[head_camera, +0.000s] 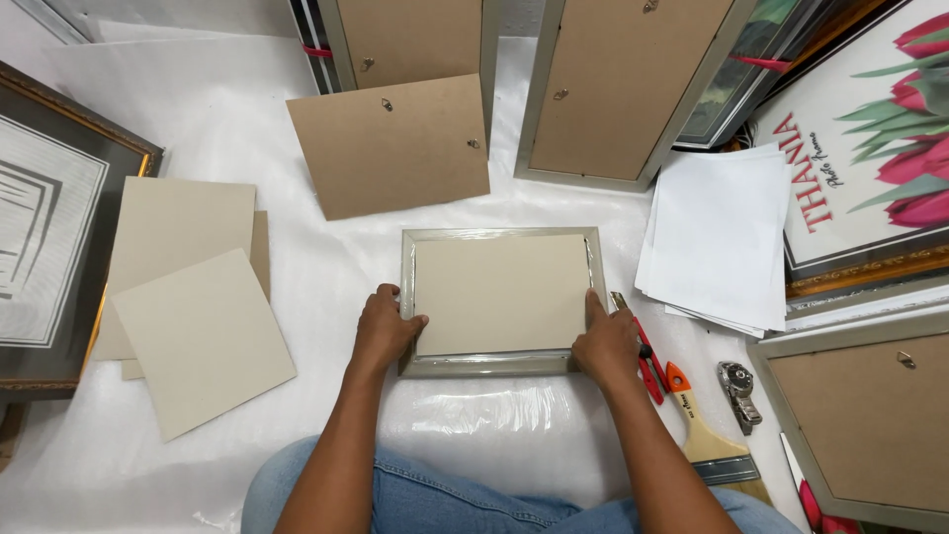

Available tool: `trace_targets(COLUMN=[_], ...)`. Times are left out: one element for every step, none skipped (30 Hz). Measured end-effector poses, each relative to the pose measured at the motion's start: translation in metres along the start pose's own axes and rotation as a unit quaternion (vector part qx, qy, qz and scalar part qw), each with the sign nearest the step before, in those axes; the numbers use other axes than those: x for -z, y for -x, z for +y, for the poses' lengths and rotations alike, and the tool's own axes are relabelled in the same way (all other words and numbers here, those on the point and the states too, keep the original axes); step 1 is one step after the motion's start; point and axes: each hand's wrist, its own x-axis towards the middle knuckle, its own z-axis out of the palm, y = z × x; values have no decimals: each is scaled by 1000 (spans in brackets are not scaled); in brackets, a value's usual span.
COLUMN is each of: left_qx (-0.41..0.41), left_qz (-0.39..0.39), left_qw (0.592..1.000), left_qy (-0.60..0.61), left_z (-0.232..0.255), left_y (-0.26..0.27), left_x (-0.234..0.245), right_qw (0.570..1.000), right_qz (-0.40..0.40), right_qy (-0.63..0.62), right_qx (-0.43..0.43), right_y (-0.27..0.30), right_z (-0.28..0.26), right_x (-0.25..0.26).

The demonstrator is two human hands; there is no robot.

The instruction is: Assembling picture frames by cleaning the glass with a brush and inserting cardboard backings.

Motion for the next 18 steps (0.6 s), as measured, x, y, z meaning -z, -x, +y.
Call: trace_targets(left_qx=[1,0,0,1,0,0,3,-1,-5,-5,-8,-10,-9,-10,-10,-8,-15,-18], left_qz=[1,-2,-4,-4,-2,0,0,-2,-4,-4,-2,-1,-2,1,3,2,5,5], left_qw=[1000,1000,1000,1000,1000,1000,1000,1000,1000,1000,1000,1000,1000,1000,1000,1000,1000,1000], left_qy=[0,4,7,7,12,17,18,9,1,1,4,7,7,9,12,12,10,7], left_z=[1,1,1,2,2,2,1,2,2,0,-2,-5,-4,-3,-3,-3,-3,-6], left_y=[1,2,3,3,3,4,5,5,5,3,0,-2,-1,0,1,0,-1,1], left_x=[1,1,2,1,1,1,1,1,1,0,-1,-3,-3,-2,-2,-2,-1,-2], right_qw=[1000,1000,1000,1000,1000,1000,1000,999,999,999,999,999,999,999,999,999,999,999], right_qz=[-1,-8,-14,-16,-20,-25,-27,-29,-31,-30,-31,-32,-33,-32,-31,-32,-29,-30], right_qy=[0,-3,-6,-5,3,12,13,20,28,28,27,26,26,20,13,14,12,11], right_qx=[1,-6,-13,-12,-10,-7,-6,-6,-6,-6,-8,-9,-10,-8,-7,-8,-6,-5], right_y=[10,20,30,25,21,17,14,12,9,9,9,10,9,9,9,9,9,12], right_z=[-9,-18,-26,-23,-20,-16,-15,-13,-11,-11,-12,-12,-11,-11,-10,-11,-12,-11], right_x=[10,19,28,25,22,19,16,13,10,11,11,11,11,11,10,11,12,10])
